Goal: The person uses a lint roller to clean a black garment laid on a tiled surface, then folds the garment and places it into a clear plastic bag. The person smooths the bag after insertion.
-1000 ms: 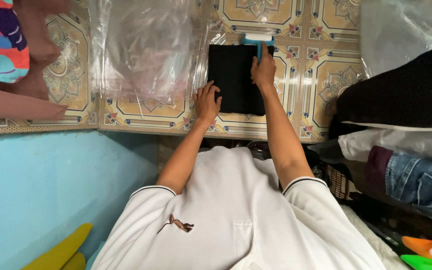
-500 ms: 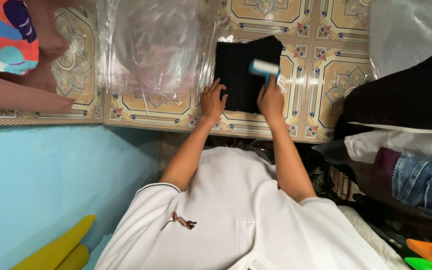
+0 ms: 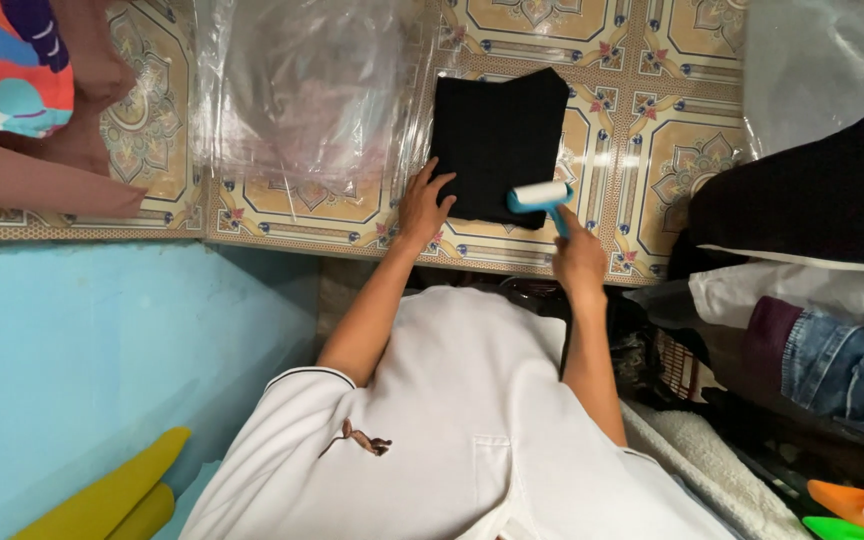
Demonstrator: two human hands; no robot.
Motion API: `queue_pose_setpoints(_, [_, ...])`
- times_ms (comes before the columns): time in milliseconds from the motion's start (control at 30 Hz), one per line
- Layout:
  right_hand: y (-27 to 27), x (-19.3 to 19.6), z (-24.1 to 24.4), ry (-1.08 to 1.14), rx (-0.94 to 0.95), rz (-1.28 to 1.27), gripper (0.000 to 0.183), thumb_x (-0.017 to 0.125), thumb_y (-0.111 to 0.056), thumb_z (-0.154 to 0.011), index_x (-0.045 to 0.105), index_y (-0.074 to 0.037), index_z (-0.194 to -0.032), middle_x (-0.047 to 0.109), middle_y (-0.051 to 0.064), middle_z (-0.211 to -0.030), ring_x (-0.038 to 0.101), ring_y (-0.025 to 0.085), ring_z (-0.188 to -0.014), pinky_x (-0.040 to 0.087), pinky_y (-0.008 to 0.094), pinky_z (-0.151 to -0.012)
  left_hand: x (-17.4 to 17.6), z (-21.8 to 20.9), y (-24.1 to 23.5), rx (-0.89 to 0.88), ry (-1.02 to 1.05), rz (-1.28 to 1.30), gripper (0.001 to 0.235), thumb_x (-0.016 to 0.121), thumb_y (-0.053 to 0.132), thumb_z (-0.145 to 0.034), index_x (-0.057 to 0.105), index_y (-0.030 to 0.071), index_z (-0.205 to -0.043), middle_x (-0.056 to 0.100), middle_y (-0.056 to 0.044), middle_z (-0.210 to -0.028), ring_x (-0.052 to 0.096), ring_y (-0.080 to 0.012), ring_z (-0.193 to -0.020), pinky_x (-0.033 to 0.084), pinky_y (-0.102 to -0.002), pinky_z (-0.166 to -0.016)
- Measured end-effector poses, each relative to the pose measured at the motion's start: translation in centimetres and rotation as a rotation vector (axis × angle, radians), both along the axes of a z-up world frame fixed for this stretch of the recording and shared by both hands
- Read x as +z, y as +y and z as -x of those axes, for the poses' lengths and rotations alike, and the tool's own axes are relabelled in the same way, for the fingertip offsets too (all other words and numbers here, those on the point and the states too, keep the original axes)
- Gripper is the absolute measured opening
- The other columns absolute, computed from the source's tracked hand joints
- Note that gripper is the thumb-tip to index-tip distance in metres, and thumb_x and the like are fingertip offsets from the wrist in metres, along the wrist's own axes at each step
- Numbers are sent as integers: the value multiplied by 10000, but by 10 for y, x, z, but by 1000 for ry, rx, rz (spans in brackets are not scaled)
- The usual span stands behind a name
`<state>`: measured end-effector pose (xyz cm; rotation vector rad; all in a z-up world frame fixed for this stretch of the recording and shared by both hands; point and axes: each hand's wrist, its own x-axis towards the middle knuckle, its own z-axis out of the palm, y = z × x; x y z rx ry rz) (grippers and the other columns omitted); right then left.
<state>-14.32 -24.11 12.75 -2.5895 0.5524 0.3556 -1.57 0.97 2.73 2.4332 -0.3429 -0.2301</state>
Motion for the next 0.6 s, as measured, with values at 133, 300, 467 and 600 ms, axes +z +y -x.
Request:
queue_pose_setpoints(133, [-47,-15,-7,74,-4,-82,585,633,-174,-961,544,-490,-1445,714,194,-1173,663,451,-1135,525,580,-957,-13,-9,5,20,69,92,428,775,191,-905,676,252,-1317,444,-76,-1572,555,-342,-1309,496,-474,-1070])
queue_pose_setpoints(300, [-25,-24,-78,-237,280,-448,590,656,1,-915,673,-354,-1386,691,214,-1200,611,473,-1199,462,524,-1033,-11,-10,7,68,158,177,579,786,175,-826,508,276,-1324,504,-35,-1545,552,-324,-1340,482,-501,-1079])
queue_pose_setpoints(467, [22,-13,-111,-315,402,-543,581,653,40,-913,679,-293,-1388,691,177,-1189,615,431,-1198,461,522,-1038,-53,-17,14,264,294,664,734,592,-119,-796,391,167,-1442,533,-230,-1468,549,-391,-1342,521,-432,-1078])
queue_pose_setpoints(600, [9,-2,-93,-218,439,-506,570,654,15,-904,687,-304,-1375,688,187,-1123,637,457,-1118,489,521,-983,-20,-6,25,266,317,672,608,570,-112,-830,514,111,-1392,603,-244,-1376,604,-421,-1256,542,-429,-1039])
